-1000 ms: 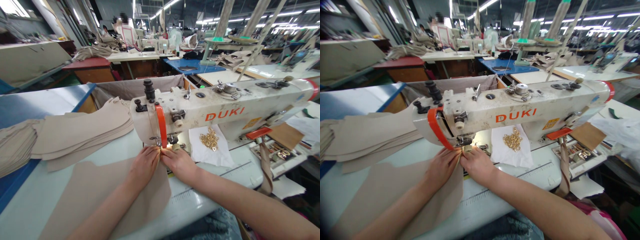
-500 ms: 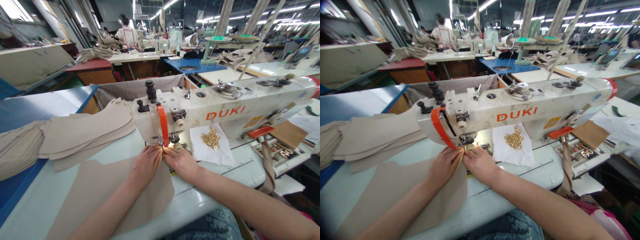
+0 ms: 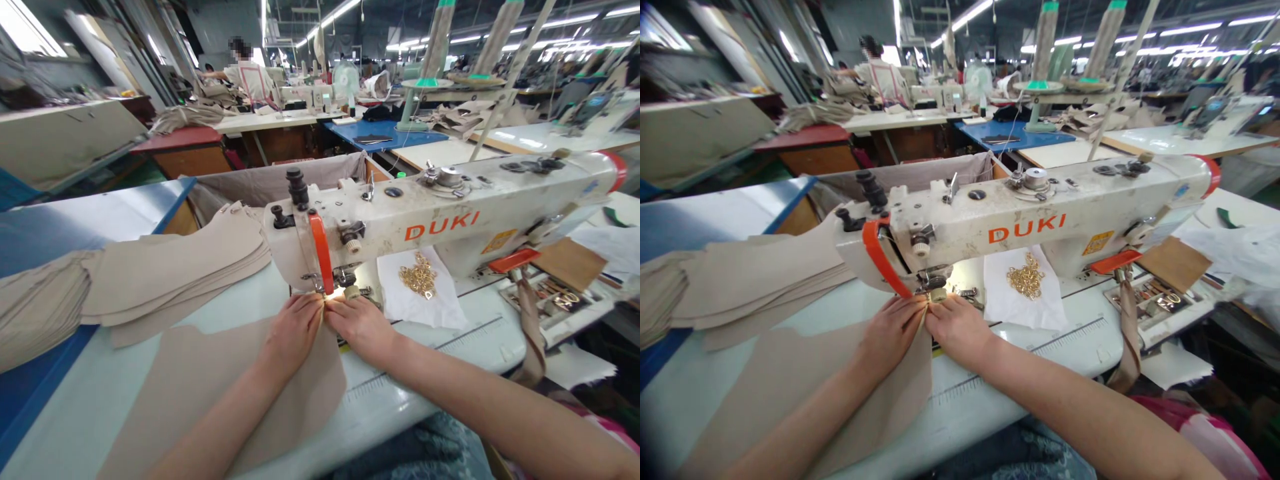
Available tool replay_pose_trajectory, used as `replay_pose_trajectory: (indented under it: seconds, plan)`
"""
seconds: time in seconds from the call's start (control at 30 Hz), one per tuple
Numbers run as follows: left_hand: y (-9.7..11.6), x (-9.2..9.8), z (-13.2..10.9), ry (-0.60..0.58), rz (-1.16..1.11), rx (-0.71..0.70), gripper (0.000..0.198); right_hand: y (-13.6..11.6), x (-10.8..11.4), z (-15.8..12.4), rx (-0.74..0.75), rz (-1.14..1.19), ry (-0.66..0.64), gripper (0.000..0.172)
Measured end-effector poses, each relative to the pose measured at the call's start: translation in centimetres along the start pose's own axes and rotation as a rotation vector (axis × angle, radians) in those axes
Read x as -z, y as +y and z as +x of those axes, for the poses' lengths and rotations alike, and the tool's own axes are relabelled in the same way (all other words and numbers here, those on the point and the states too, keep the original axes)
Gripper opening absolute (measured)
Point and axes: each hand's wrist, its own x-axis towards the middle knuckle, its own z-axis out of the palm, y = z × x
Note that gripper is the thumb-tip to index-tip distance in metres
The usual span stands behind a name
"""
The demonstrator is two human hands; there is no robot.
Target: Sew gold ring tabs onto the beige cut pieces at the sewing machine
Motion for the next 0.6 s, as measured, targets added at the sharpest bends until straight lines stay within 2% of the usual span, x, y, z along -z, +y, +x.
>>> replay_pose_trajectory:
  seconds: [0.6]
  plan:
    - [0.04, -0.09, -0.01, -0.025, 0.015, 0.031, 0.028, 0.08, 0.31, 0.06, -0.014, 0.028, -0.054, 0.009]
